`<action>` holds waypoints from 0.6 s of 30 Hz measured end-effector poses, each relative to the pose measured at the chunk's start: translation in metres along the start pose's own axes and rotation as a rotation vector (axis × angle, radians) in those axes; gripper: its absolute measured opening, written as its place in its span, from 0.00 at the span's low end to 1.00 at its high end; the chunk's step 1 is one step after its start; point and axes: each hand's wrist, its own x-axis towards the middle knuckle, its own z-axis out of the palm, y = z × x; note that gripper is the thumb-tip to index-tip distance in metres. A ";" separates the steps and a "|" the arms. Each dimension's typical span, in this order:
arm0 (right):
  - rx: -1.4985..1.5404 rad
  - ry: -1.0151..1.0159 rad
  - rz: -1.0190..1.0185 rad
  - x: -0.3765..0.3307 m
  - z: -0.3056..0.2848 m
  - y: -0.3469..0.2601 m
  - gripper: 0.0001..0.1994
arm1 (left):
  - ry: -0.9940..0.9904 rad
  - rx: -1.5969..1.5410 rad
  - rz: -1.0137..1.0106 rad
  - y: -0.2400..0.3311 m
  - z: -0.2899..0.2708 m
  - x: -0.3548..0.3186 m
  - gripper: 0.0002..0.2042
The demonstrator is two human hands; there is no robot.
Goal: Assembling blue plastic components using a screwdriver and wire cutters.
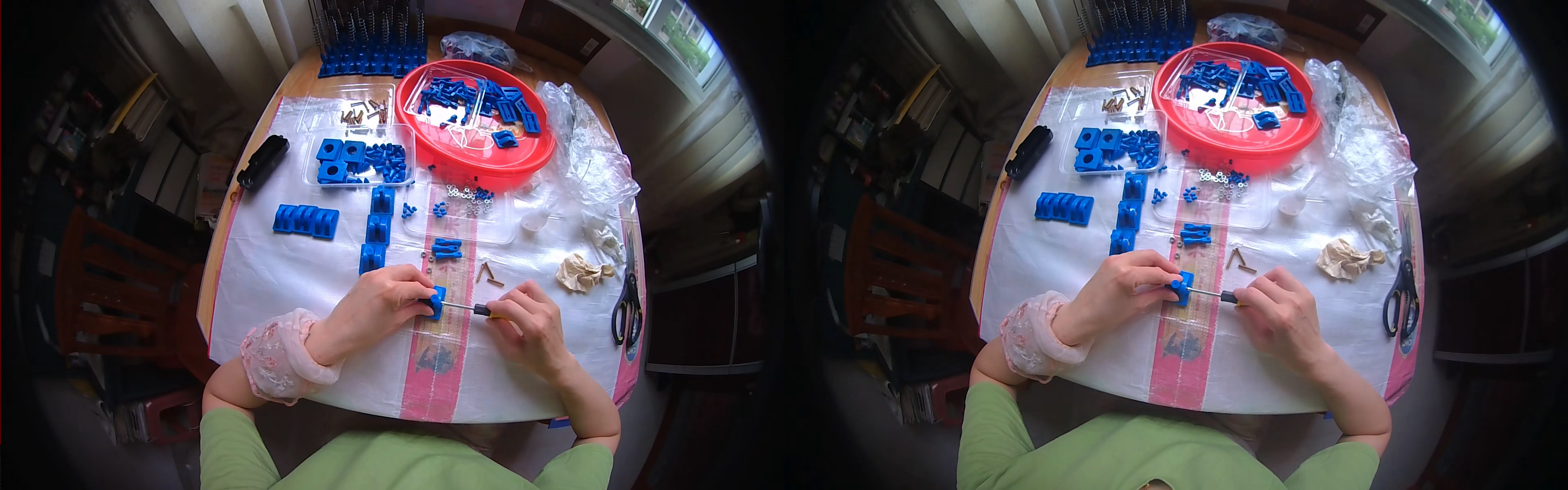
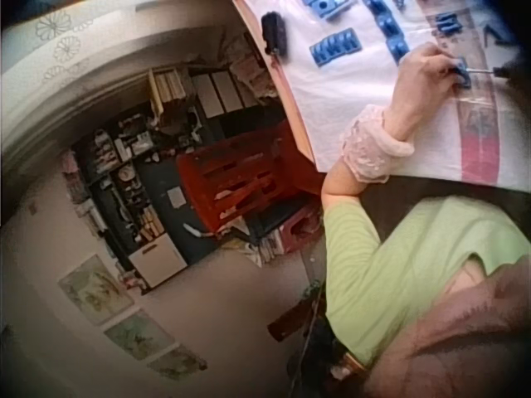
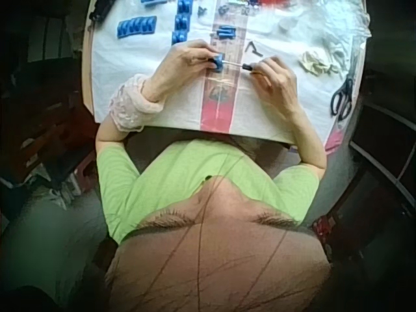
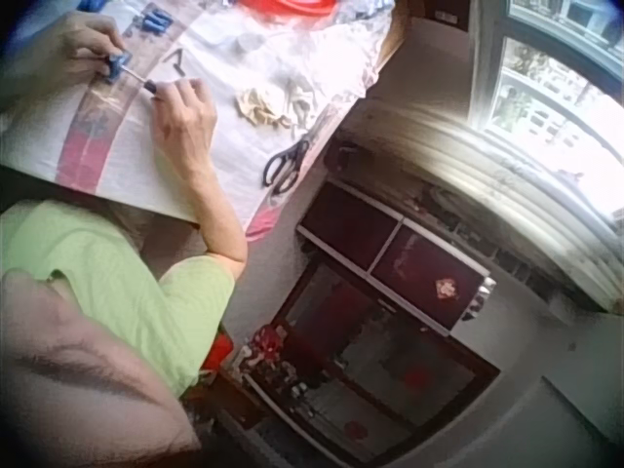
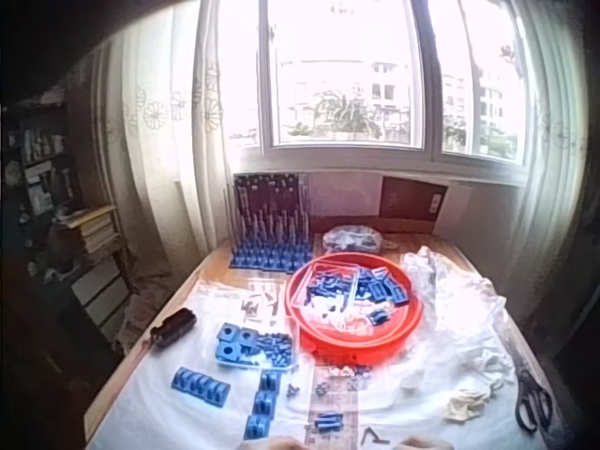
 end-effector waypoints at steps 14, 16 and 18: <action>0.167 -0.032 0.044 -0.007 0.011 0.003 0.13 | -0.027 -0.097 -0.047 -0.011 -0.005 0.004 0.10; 0.152 -0.038 0.018 -0.004 0.010 0.005 0.13 | -0.030 -0.100 -0.019 -0.013 -0.005 0.004 0.10; 0.089 -0.030 -0.020 -0.002 0.009 0.004 0.12 | -0.034 -0.093 -0.018 -0.013 -0.005 0.004 0.10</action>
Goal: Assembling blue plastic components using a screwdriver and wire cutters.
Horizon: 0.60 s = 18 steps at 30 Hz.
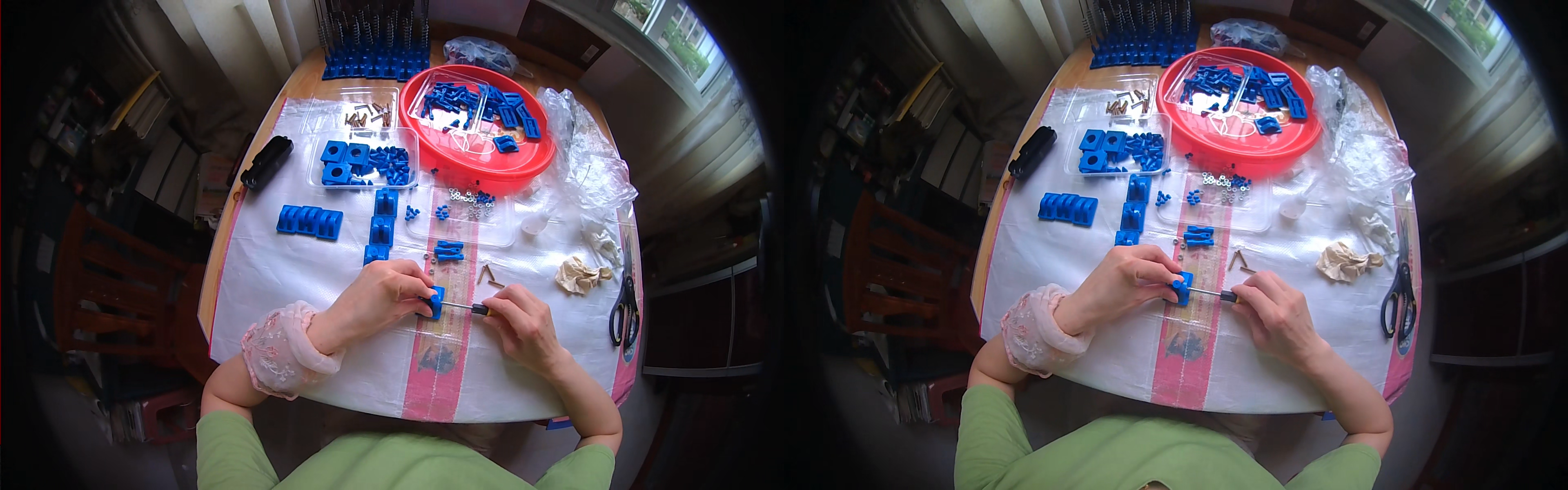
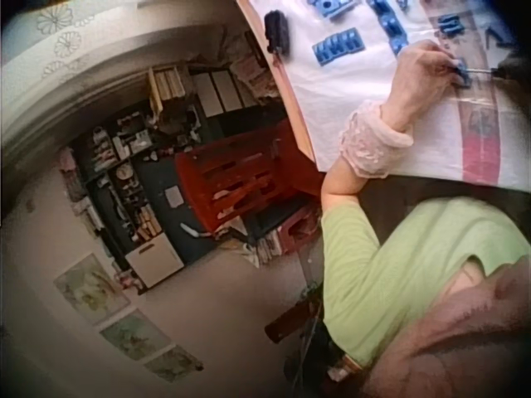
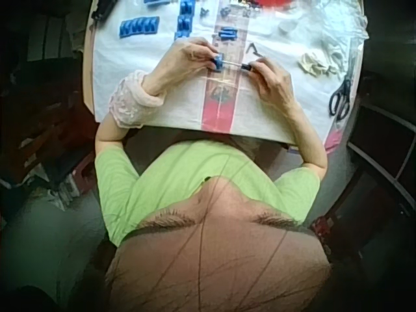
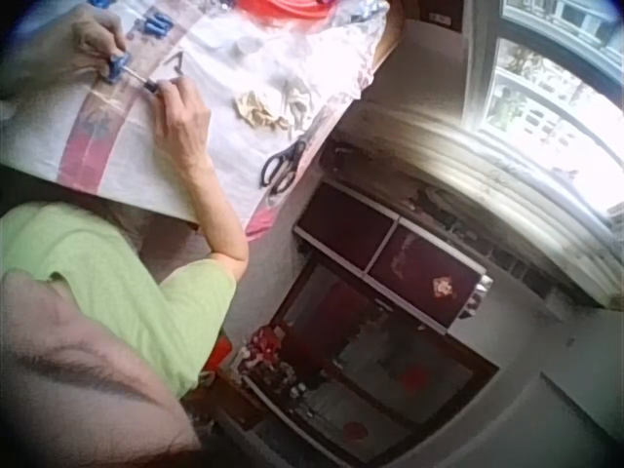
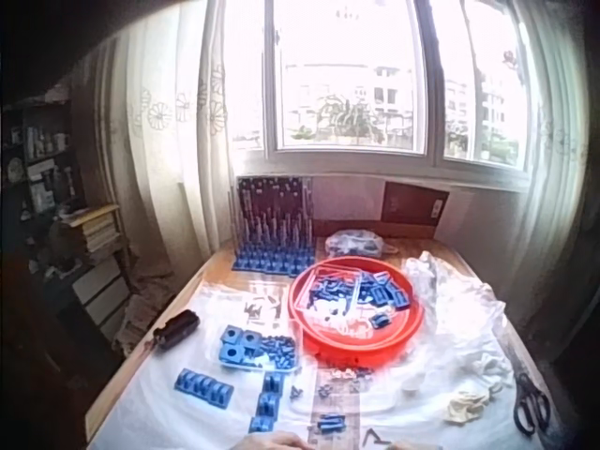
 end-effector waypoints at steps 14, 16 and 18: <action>0.023 -0.007 0.019 0.001 0.001 -0.001 0.11 | -0.027 0.000 0.013 0.000 -0.002 0.002 0.10; 0.034 -0.006 0.029 0.002 0.001 -0.001 0.11 | -0.028 0.011 0.020 -0.001 -0.001 0.002 0.10; 0.053 -0.012 0.049 0.003 0.000 -0.001 0.11 | -0.029 0.016 0.024 -0.001 -0.001 0.002 0.10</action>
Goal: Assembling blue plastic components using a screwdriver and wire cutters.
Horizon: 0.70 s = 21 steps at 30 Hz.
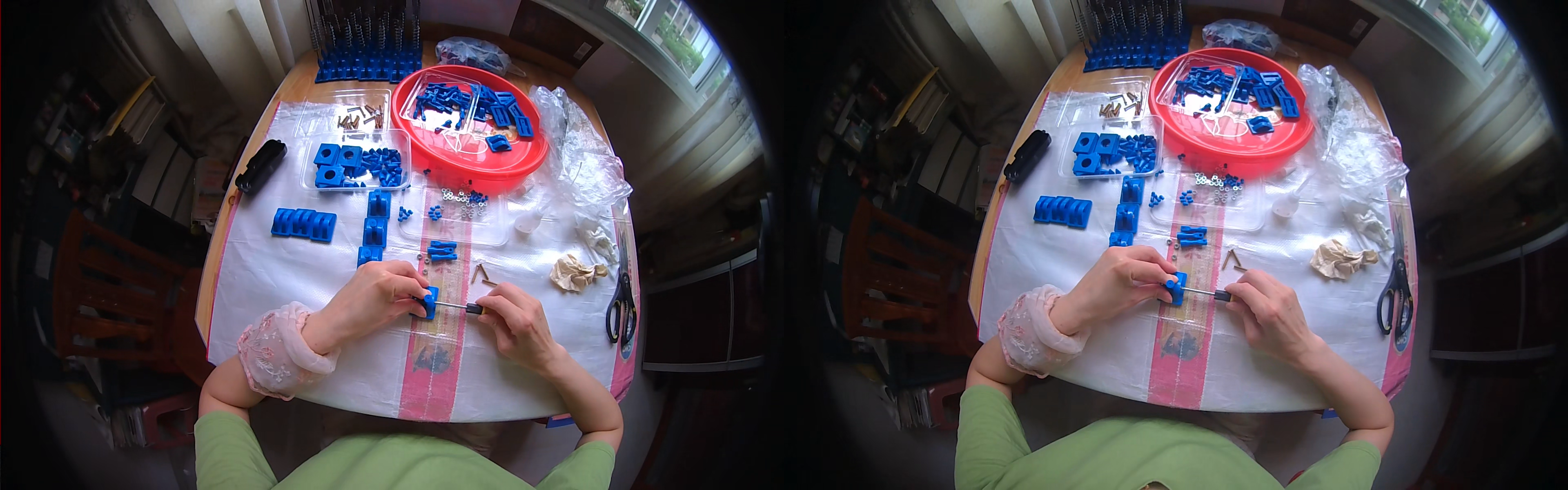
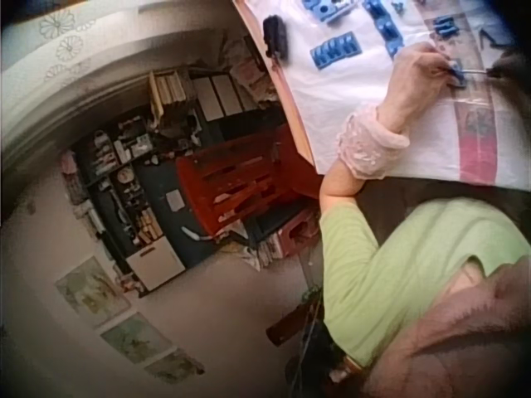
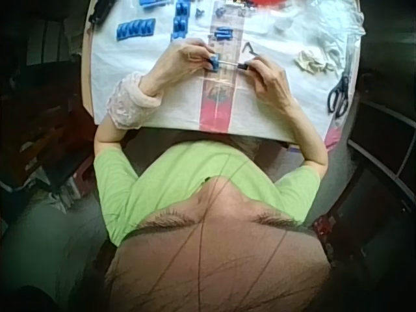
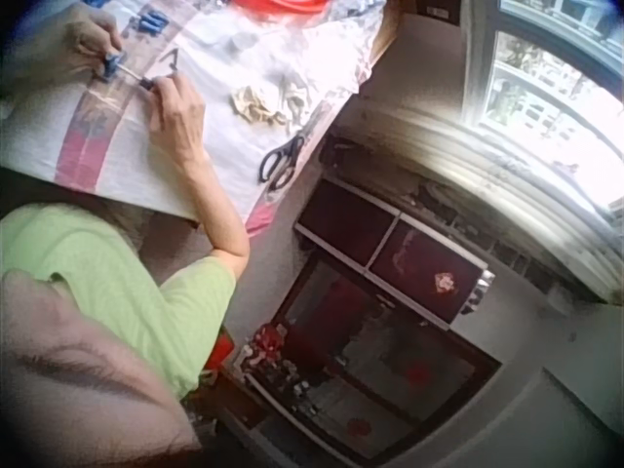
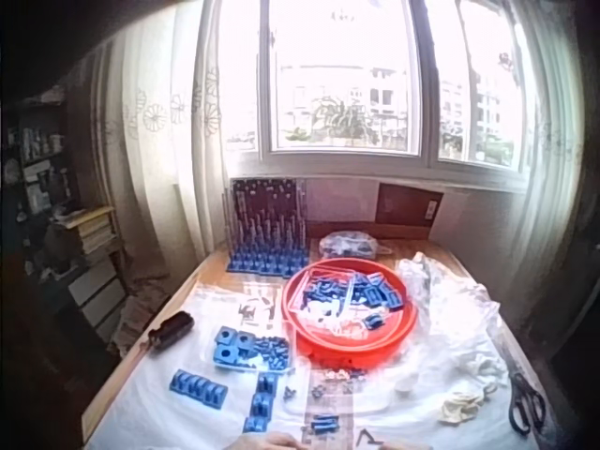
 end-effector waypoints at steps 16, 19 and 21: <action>0.046 -0.086 0.116 0.005 -0.022 -0.002 0.11 | -0.027 -0.192 -0.134 0.001 0.002 -0.002 0.10; 0.372 -0.033 0.316 0.002 -0.023 -0.009 0.13 | 0.086 0.039 0.075 0.003 0.002 0.001 0.08; 0.410 -0.030 0.333 -0.005 -0.015 -0.013 0.17 | 0.148 0.114 0.148 0.014 0.005 0.003 0.08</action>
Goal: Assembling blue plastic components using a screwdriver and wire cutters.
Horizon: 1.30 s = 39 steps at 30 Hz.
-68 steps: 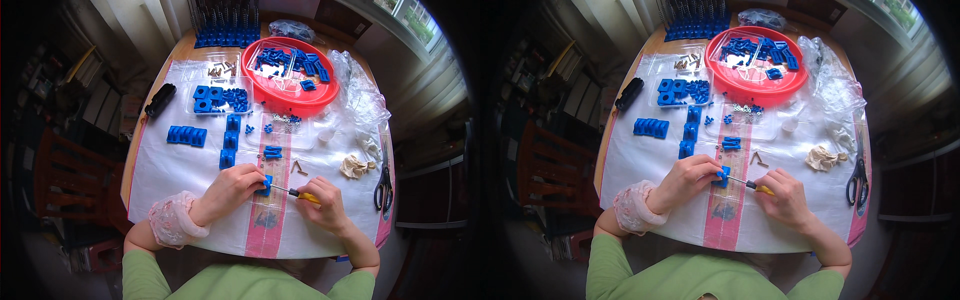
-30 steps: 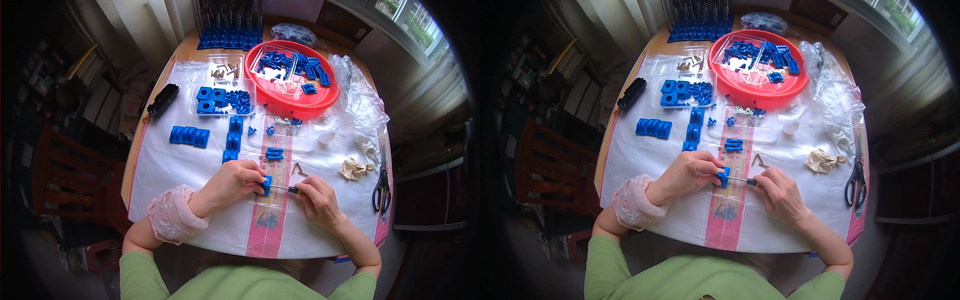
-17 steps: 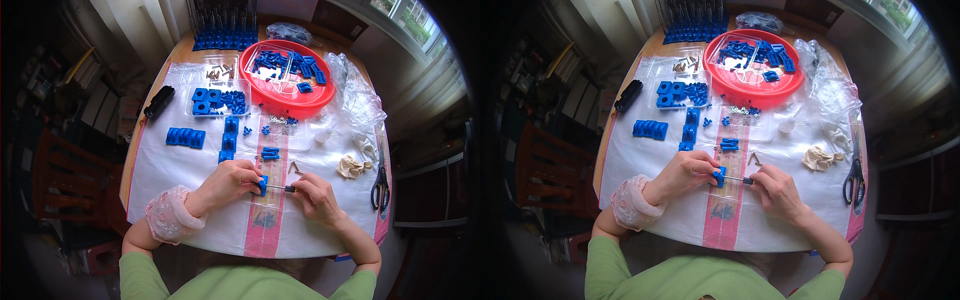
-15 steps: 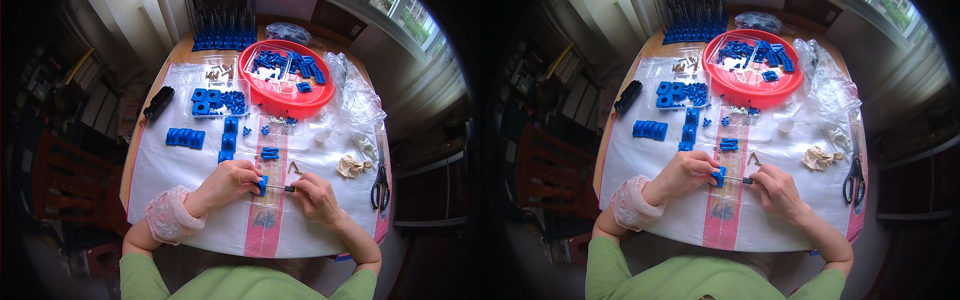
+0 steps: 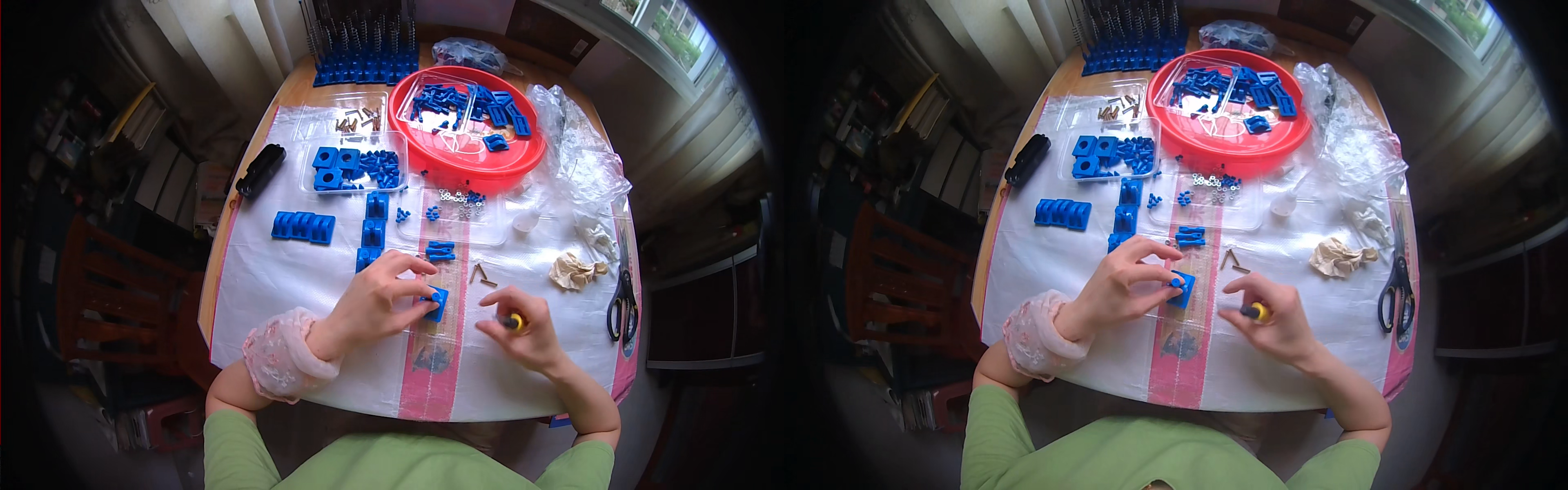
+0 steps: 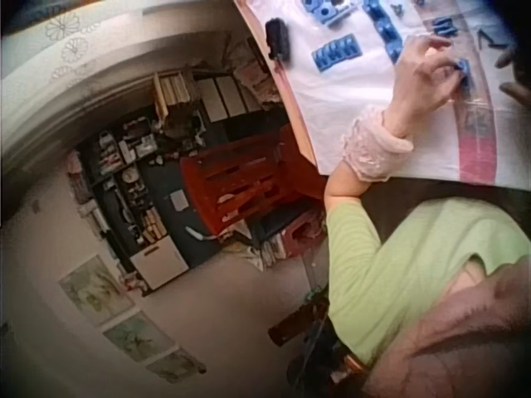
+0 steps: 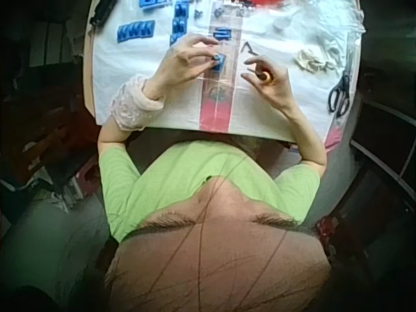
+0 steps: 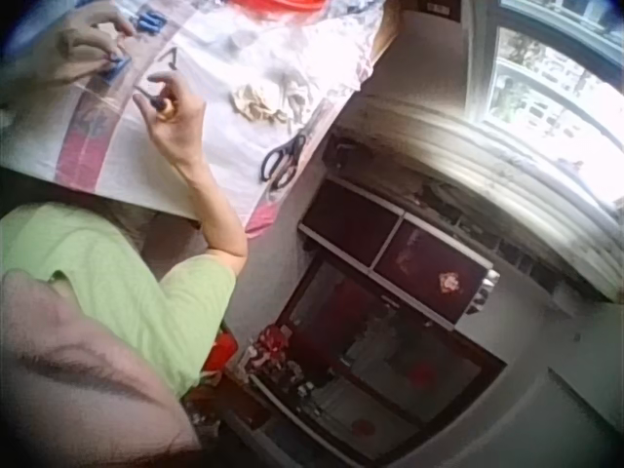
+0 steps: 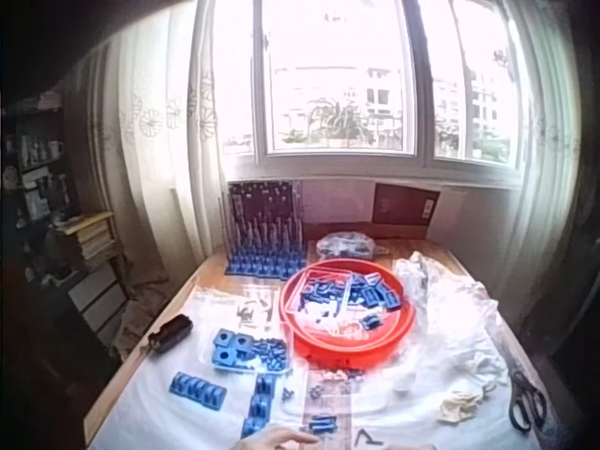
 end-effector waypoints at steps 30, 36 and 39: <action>0.245 0.163 0.040 -0.008 0.031 0.016 0.06 | -0.083 -0.414 -0.195 0.017 0.025 -0.009 0.29; 0.221 0.146 0.046 -0.007 0.028 0.012 0.07 | -0.099 -0.401 -0.199 0.015 0.025 -0.010 0.29; 0.175 0.129 0.051 -0.007 0.026 0.009 0.07 | -0.079 -0.402 -0.177 0.014 0.026 -0.010 0.29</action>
